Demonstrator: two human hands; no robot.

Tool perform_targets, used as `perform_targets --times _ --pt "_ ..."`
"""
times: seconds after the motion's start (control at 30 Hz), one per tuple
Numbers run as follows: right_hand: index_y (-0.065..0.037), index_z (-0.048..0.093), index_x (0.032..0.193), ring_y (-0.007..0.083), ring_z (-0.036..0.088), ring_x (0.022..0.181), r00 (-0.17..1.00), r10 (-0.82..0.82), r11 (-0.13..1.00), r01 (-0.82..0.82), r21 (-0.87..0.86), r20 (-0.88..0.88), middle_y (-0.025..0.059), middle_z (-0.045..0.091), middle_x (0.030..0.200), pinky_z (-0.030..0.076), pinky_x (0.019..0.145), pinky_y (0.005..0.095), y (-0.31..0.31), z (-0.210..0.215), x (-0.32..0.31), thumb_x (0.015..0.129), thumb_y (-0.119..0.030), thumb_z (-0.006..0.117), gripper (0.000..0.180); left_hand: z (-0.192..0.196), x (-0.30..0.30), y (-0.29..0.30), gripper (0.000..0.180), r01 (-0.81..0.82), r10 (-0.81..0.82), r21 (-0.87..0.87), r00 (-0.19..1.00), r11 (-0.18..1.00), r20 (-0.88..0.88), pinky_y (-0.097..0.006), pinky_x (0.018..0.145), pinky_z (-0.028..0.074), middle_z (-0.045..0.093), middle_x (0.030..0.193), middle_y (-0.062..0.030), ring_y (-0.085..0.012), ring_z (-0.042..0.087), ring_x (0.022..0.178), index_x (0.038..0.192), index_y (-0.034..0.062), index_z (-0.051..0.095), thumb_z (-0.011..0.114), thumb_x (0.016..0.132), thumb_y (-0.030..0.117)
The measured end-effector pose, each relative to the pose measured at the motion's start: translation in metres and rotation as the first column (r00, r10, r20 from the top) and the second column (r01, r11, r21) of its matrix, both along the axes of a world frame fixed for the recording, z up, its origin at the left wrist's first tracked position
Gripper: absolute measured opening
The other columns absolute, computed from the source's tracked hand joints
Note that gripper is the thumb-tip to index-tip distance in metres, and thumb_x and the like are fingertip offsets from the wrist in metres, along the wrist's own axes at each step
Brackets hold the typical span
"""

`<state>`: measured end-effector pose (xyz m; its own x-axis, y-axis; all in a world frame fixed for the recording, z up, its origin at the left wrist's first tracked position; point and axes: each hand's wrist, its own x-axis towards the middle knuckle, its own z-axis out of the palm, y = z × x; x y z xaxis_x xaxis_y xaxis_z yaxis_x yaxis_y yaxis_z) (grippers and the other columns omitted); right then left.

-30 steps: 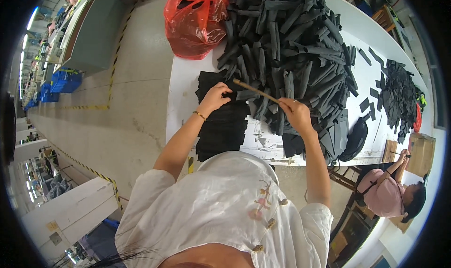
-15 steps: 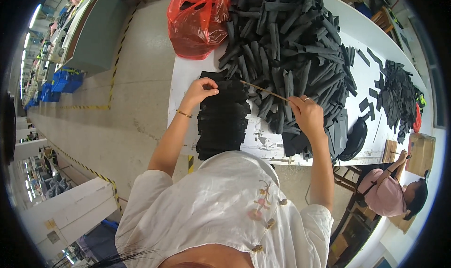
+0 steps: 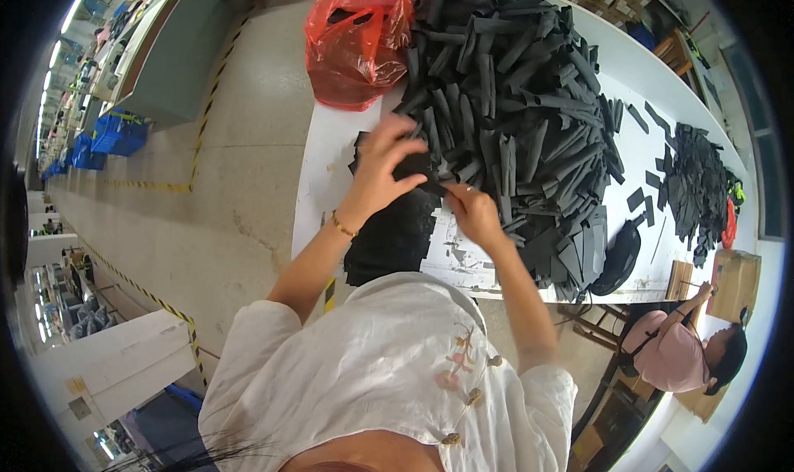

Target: Assembling small black foam components at a factory workbench using a wooden stick for precision.

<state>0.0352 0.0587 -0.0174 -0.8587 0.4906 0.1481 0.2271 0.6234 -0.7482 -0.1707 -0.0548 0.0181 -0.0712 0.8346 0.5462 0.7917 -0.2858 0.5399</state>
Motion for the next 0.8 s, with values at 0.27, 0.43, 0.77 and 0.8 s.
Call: perform_targets --times 0.27,0.43,0.77,0.8 --pt "0.002 0.056 0.085 0.0342 0.061 0.063 0.978 -0.208 0.959 0.202 -0.2 -0.009 0.0196 0.061 0.071 0.046 0.057 0.0388 -0.067 -0.026 -0.026 0.09 -0.006 0.059 0.01 -0.072 0.044 -0.016 0.02 -0.071 -0.051 0.008 -0.639 0.997 0.768 -0.042 0.085 0.053 0.065 0.085 -0.0096 -0.0298 0.064 0.089 0.106 0.0027 0.063 0.067 0.089 0.014" --pt "-0.001 0.057 0.088 0.0424 0.059 0.065 0.969 -0.24 0.971 0.24 -0.017 -0.064 0.0227 0.061 0.073 0.045 0.054 0.0451 -0.087 -0.023 -0.007 0.09 -0.008 0.059 0.008 -0.05 0.011 -0.009 0.013 -0.355 -0.004 -0.237 -0.562 0.904 0.827 -0.028 0.054 0.046 0.061 0.076 -0.005 -0.0121 0.054 0.06 0.091 0.0045 0.063 0.07 0.087 0.015" --pt "0.003 0.061 0.09 0.0063 0.038 0.053 0.953 -0.183 0.888 0.266 -0.376 0.241 0.0015 0.047 0.055 0.033 0.047 0.0253 -0.083 -0.004 0.093 0.083 -0.019 0.074 0.025 -0.047 -0.048 -0.01 0.019 -0.509 -0.041 -0.207 -0.434 0.835 0.9 -0.021 0.037 0.024 0.044 0.052 0.0027 -0.0057 0.03 0.038 0.081 0.0087 0.058 0.07 0.088 0.023" --pt "0.001 0.057 0.102 0.0058 0.039 0.054 0.965 -0.246 0.881 0.263 -0.395 0.092 0.0008 0.048 0.059 0.032 0.047 0.0247 -0.08 0.005 0.066 0.082 -0.017 0.075 0.032 -0.05 -0.036 -0.004 0.019 -0.495 -0.034 -0.211 -0.44 0.843 0.897 -0.021 0.037 0.024 0.044 0.052 0.0027 -0.0057 0.03 0.038 0.081 0.0087 0.058 0.07 0.088 0.023"
